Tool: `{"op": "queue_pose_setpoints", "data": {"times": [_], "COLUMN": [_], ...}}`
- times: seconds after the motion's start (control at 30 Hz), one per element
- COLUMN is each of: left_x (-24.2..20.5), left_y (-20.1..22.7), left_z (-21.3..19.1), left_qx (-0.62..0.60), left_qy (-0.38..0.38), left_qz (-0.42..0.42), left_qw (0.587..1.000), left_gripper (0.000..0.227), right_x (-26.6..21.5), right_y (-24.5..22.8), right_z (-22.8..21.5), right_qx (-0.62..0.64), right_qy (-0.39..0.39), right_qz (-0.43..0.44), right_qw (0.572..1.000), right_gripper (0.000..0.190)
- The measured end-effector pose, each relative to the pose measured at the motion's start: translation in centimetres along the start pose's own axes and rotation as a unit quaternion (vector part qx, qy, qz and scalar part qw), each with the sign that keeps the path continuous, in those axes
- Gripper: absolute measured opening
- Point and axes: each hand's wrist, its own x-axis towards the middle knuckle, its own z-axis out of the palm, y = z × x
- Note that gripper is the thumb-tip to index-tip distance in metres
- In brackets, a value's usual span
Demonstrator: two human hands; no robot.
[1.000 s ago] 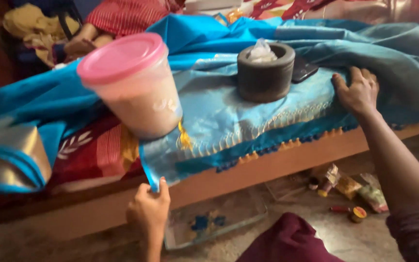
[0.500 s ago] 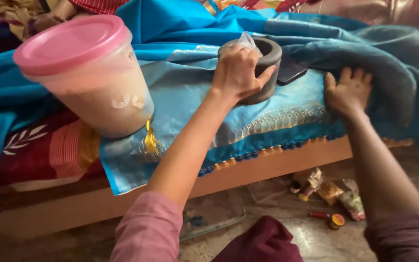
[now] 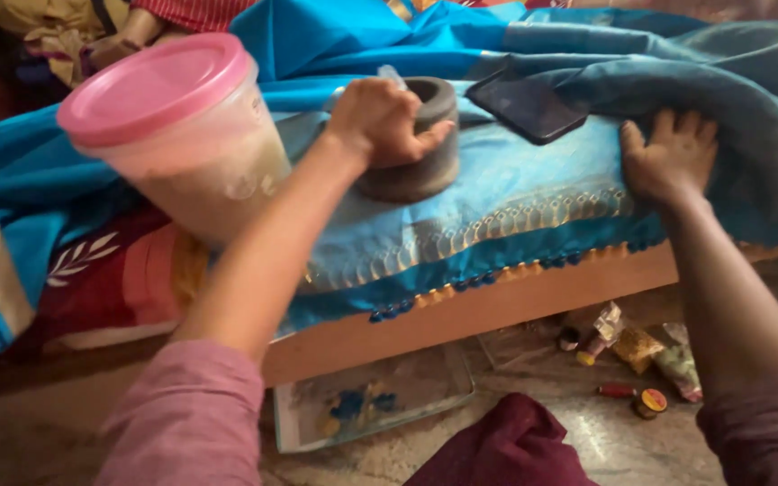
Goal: Tying and cutting decorative tassels on the edge of a saree.
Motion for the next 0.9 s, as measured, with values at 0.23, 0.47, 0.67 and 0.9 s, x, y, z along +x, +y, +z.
{"op": "queue_pose_setpoints", "data": {"times": [0.23, 0.47, 0.67, 0.9], "left_x": [-6.7, -7.4, -7.8, -7.8], "left_y": [-2.8, -3.1, -3.6, -2.8], "left_z": [-4.7, -4.6, -4.5, -4.8], "left_qx": [0.084, 0.065, 0.066, 0.004], "left_qy": [-0.054, -0.028, -0.003, -0.011], "left_qz": [-0.05, -0.053, -0.005, -0.028], "left_qw": [0.994, 0.996, 0.998, 1.0], "left_gripper": [0.062, 0.06, 0.058, 0.052], "right_x": [0.3, 0.6, 1.1, 2.9], "right_y": [1.2, 0.9, 2.3, 1.1], "right_z": [0.7, 1.2, 2.8, 0.5], "right_qx": [0.006, 0.01, 0.005, -0.012], "right_qy": [-0.011, -0.014, 0.004, -0.047], "right_qz": [-0.003, 0.022, 0.017, 0.005], "right_qw": [1.0, 1.0, 1.0, 0.999], "right_gripper": [0.075, 0.075, 0.079, 0.075]}}
